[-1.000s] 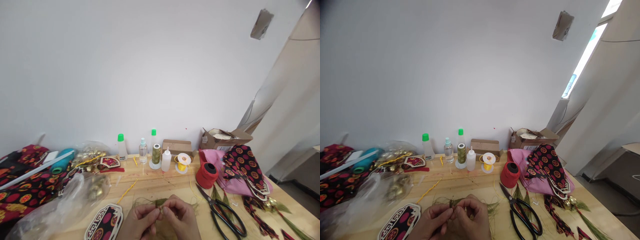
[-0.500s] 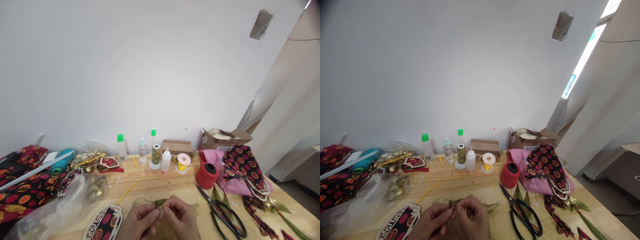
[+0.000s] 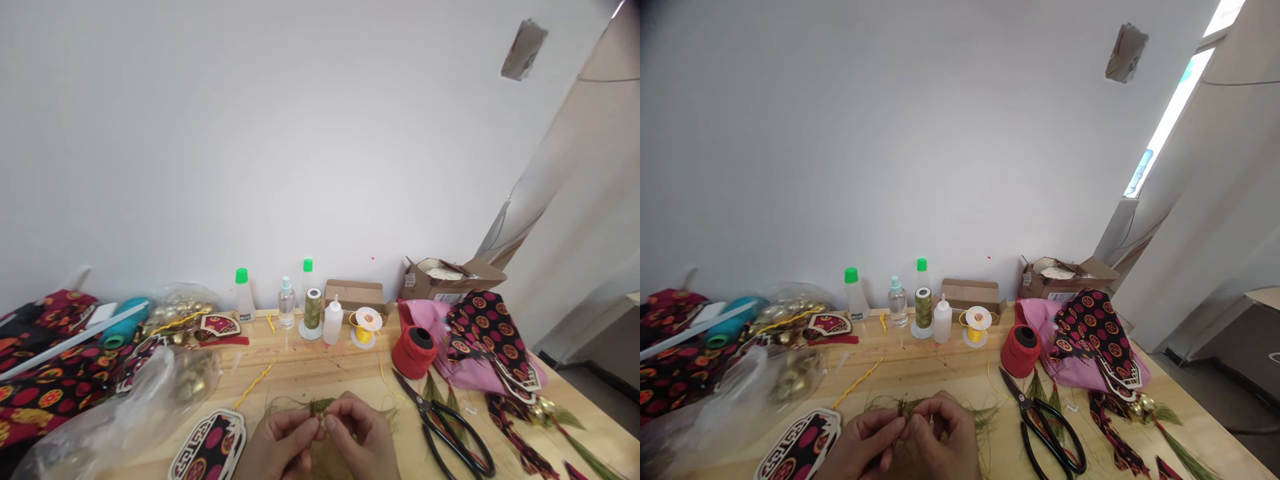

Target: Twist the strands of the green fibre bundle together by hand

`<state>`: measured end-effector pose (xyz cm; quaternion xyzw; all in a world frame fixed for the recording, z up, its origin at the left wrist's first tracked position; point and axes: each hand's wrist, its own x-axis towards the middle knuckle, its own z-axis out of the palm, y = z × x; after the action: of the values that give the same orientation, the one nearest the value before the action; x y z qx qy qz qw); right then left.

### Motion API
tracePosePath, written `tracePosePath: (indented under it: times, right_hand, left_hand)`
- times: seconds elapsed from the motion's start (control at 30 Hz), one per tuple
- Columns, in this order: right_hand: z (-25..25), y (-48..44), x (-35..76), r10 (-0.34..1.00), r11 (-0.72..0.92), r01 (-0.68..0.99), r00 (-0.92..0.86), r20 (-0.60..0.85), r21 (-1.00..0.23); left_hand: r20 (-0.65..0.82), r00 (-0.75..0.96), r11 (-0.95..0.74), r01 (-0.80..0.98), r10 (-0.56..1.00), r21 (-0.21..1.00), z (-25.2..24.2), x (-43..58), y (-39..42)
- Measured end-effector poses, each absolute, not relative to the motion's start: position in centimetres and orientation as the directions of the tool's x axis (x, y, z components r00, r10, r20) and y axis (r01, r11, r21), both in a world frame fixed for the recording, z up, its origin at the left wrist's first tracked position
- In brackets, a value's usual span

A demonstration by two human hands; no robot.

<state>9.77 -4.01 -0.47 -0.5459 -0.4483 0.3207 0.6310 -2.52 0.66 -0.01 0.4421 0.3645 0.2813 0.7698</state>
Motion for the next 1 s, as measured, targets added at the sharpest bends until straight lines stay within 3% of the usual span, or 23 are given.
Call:
tracePosePath:
  times: [0.53,0.77,1.0]
  right_hand:
    - [-1.2,-3.9,10.1,0.882,0.193,0.152,0.406,0.239,-0.969]
    - [-0.3,-4.1,10.4,0.909,0.196,0.205,0.33,0.256,-0.959]
    - [-0.5,-4.1,10.4,0.875,0.225,0.066,0.426,0.231,-0.972]
  left_hand:
    - [-0.327,0.57,0.446,-0.08,0.754,0.891,0.2,-2.4,0.6]
    - [-0.315,0.58,0.431,-0.07,0.751,0.9,-0.3,-2.5,0.7]
    - [-0.321,0.574,0.431,-0.064,0.754,0.9,0.1,-2.5,0.5]
